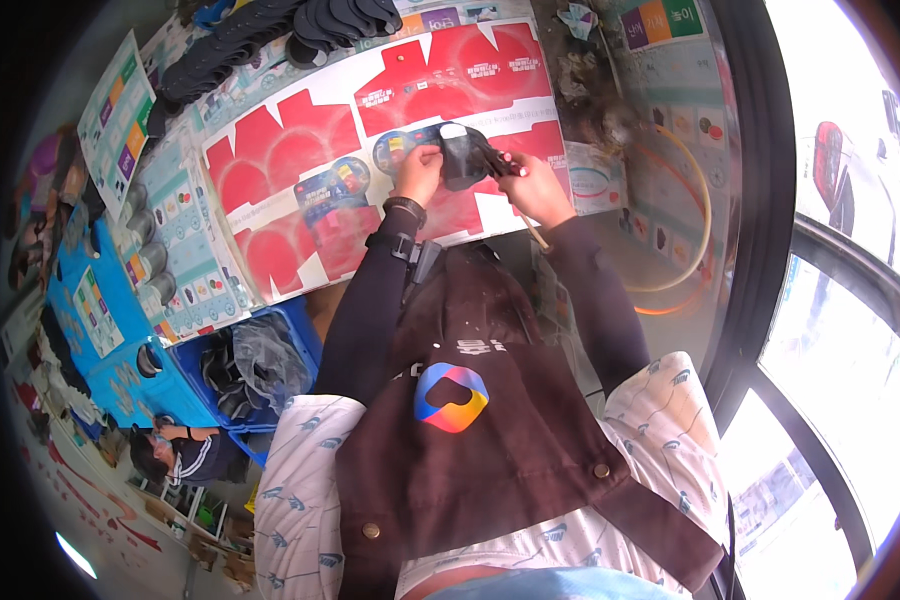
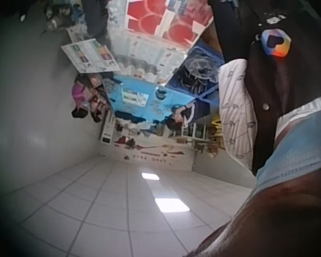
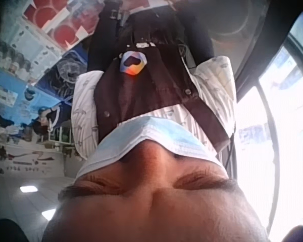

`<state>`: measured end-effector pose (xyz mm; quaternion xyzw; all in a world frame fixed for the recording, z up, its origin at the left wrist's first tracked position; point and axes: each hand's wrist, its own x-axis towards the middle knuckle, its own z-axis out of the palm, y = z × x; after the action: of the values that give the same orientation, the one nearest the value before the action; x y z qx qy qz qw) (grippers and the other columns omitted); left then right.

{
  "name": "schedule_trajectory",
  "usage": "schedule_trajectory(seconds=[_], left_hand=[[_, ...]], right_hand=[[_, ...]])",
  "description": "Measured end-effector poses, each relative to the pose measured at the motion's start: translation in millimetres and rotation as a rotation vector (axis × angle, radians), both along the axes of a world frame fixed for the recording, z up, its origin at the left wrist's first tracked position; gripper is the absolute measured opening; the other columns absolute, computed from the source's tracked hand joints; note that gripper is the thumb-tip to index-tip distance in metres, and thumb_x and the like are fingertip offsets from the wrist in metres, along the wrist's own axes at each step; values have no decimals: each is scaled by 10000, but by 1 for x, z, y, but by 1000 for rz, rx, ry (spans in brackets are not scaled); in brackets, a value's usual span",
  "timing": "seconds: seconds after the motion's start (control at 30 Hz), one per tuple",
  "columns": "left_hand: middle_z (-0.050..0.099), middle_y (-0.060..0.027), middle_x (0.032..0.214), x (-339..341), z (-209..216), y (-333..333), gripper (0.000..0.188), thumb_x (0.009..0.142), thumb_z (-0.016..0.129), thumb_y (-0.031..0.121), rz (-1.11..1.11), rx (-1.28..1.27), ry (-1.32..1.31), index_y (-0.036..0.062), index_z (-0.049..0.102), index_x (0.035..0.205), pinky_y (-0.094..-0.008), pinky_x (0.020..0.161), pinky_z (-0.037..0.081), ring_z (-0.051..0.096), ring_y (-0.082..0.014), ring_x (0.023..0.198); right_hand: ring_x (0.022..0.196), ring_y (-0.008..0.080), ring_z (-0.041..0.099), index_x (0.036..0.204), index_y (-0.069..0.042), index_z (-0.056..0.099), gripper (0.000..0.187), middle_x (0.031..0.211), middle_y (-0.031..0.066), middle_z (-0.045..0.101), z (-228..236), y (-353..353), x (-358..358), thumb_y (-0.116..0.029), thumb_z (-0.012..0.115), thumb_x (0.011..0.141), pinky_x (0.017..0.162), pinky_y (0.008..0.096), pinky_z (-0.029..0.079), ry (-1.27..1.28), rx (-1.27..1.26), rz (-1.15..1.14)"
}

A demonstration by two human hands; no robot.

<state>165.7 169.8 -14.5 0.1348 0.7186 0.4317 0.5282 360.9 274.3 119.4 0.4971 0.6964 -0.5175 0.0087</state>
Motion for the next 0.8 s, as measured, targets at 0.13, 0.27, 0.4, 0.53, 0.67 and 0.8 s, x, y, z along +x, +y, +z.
schedule_trajectory(seconds=[0.13, 0.27, 0.4, 0.53, 0.67, 0.8], left_hand=[[691, -91, 1056, -1, 1, -2, 257, 1000, 599, 138, 29, 5, -57, 16, 616, 1225, -331, 737, 579, 697, -188, 878], [688, -94, 1054, 4, 7, 5, 256, 997, 606, 130, 17, 15, -84, 11, 605, 1224, -329, 757, 583, 694, -190, 887], [685, -103, 1052, 5, 0, 5, 252, 995, 613, 128, -50, -3, 33, 4, 593, 1213, -333, 778, 588, 694, -194, 897], [684, -101, 1053, 4, -5, 4, 248, 994, 616, 130, -30, 7, 12, 6, 591, 1207, -329, 769, 585, 692, -190, 883], [679, -91, 1034, -1, -11, 1, 257, 994, 612, 133, 10, 21, -14, 7, 593, 1217, -317, 739, 574, 685, -181, 844], [673, -91, 1021, 1, -3, 4, 265, 1002, 599, 152, 11, -16, -20, 3, 598, 1222, -308, 722, 566, 682, -180, 831]], right_hand=[[864, 447, 673, 1036, -12, 686, 324, 847, 292, 670, 41, 3, -16, -274, 521, 937, 754, 508, 538, -1, -61, -120], [897, 457, 674, 1047, -18, 696, 386, 857, 299, 672, 22, 5, 11, -333, 488, 965, 823, 528, 527, -154, 164, -27], [883, 441, 686, 1026, -8, 692, 408, 792, 275, 672, 24, -2, 4, -344, 466, 975, 807, 523, 520, -78, 55, 18], [836, 427, 698, 1020, -9, 691, 377, 771, 269, 672, 38, 2, 6, -307, 464, 973, 772, 506, 532, -72, 30, -121], [912, 467, 665, 1015, -9, 685, 340, 875, 279, 682, 23, -5, 18, -288, 499, 959, 787, 506, 524, -134, 136, 49], [961, 490, 630, 1010, -5, 677, 363, 934, 284, 673, 10, 3, 10, -328, 518, 963, 803, 513, 509, -11, -43, -8]])
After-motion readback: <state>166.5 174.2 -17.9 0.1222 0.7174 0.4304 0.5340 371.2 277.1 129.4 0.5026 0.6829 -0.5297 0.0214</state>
